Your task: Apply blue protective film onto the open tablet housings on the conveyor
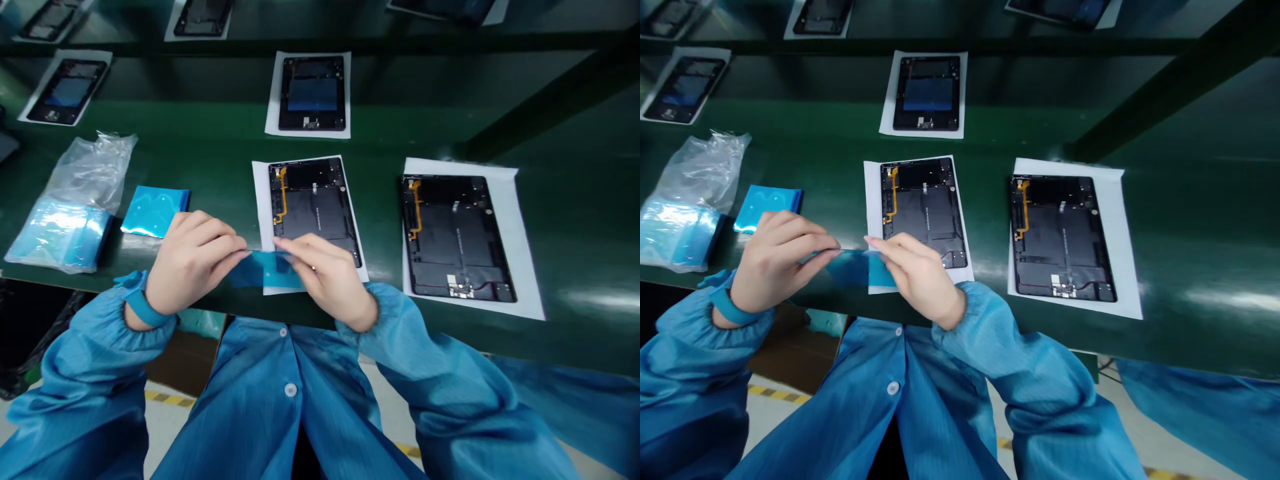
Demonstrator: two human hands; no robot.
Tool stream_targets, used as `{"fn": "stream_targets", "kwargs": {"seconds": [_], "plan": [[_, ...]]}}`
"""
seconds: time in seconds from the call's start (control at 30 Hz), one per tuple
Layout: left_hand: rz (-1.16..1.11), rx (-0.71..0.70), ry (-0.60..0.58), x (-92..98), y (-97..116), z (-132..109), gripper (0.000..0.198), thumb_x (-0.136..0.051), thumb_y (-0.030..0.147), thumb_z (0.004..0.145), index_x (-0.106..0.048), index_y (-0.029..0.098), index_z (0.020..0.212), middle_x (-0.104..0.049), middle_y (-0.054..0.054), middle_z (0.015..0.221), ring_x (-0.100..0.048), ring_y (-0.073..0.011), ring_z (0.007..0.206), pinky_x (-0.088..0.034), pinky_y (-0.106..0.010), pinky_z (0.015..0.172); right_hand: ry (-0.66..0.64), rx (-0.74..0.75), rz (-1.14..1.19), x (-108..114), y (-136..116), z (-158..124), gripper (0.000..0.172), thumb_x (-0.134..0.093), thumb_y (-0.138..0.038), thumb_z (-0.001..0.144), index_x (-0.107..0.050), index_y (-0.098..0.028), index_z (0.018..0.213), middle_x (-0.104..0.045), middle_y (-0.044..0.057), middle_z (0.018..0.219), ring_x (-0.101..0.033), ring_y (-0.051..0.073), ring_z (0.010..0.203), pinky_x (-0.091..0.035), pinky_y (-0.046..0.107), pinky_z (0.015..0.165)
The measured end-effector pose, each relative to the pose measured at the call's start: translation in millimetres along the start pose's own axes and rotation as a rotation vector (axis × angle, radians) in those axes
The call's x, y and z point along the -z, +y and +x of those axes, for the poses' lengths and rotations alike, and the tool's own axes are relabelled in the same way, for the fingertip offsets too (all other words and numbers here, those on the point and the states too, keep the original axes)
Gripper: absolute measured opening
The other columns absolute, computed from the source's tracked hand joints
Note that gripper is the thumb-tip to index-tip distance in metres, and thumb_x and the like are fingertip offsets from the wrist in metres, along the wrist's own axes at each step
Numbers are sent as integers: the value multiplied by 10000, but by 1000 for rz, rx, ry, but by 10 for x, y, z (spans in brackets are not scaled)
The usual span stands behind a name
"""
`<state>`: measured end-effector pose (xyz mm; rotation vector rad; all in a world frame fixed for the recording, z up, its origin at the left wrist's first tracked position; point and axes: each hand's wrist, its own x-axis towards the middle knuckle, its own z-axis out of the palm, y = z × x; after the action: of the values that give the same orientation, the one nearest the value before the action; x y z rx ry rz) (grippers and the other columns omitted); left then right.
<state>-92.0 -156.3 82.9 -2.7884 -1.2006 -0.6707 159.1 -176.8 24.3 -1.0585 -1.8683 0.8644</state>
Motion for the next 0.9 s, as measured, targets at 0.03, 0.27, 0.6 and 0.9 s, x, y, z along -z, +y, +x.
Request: {"fn": "stream_targets", "kwargs": {"seconds": [0.03, 0.27, 0.6, 0.9], "plan": [[-32, 17, -17, -12, -3, 42, 152, -647, 322, 1004, -736, 245, 908, -725, -29, 862, -606, -196, 800, -387, -375, 733, 30, -45, 0, 46, 13, 24, 289, -572, -265, 1019, -763, -252, 1235, -774, 55, 1066, -729, 184, 942, -612, 351, 899], [-103, 121, -42, -305, -22, 434, 240, -590, 424, 1024, -737, 243, 965, -703, -48, 958, -651, -247, 913, -466, -429, 858, 164, -344, 184, 353, 215, 225, 191, -845, -394, 810, -770, -219, 807, -723, 5, 692, -665, 146, 582, -576, 283, 578], [-267, -126, -287, -789, -176, 292, 256, -477, 360, 1073, -688, 215, 1061, -694, -53, 887, -637, -203, 835, -451, -337, 741, 288, -593, 332, 742, 891, 398, 351, -957, -432, 683, -703, -193, 721, -599, -24, 532, -534, 89, 465, -442, 226, 440], [-457, -273, -425, -960, -328, 92, 359, -552, 539, 1029, -696, 216, 966, -738, -29, 919, -620, -184, 830, -396, -316, 733, 245, -776, 308, 702, 839, 314, 294, -921, -362, 692, -729, -140, 706, -621, -22, 515, -525, 39, 440, -367, 207, 433]]}}
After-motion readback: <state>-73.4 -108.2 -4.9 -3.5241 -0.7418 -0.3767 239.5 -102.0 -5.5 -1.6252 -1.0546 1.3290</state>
